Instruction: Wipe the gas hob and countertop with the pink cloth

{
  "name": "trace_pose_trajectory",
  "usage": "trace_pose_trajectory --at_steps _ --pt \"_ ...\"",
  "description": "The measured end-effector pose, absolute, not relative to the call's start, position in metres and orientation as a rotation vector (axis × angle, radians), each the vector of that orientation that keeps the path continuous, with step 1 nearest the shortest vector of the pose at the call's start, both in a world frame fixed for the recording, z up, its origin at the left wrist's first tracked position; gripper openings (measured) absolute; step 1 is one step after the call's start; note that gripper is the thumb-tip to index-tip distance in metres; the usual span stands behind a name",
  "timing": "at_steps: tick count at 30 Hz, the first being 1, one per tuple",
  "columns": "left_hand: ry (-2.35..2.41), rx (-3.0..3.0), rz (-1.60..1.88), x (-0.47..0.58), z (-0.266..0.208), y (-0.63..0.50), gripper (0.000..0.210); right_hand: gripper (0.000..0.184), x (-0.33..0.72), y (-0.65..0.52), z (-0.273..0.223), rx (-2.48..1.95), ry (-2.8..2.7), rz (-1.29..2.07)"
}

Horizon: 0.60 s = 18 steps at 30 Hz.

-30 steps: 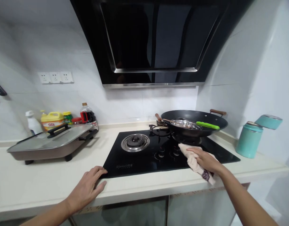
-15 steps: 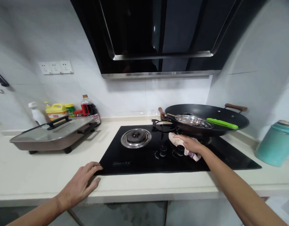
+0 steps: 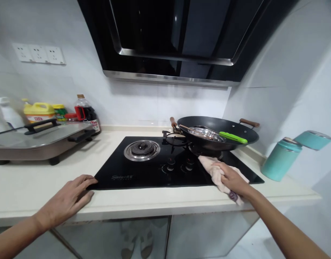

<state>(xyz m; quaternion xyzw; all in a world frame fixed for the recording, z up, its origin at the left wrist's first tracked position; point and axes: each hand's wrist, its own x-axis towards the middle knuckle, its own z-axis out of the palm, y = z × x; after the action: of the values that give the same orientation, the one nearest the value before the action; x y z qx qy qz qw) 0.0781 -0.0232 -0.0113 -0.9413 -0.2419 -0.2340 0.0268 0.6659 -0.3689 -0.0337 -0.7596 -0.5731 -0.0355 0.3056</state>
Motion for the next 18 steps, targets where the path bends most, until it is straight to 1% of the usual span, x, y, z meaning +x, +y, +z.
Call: trace_pose_trajectory --at_steps 4,9,14,18 --pt "-0.75 -2.929 -0.701 0.078 -0.013 -0.021 0.042 0.059 0.714 -0.415 -0.042 -2.246 -1.241 -0.226" --pt "-0.724 -2.902 -0.689 0.079 -0.012 -0.02 0.043 0.055 0.747 -0.401 -0.039 -2.512 -1.015 -0.399" --pt "-0.696 -2.872 -0.711 0.082 -0.01 -0.024 0.04 0.046 0.734 -0.388 -0.037 -2.557 -0.995 -0.455" --pt "-0.7 -2.874 -0.763 0.083 -0.013 -0.024 0.038 0.041 0.695 -0.388 -0.041 -2.429 -1.149 -0.563"
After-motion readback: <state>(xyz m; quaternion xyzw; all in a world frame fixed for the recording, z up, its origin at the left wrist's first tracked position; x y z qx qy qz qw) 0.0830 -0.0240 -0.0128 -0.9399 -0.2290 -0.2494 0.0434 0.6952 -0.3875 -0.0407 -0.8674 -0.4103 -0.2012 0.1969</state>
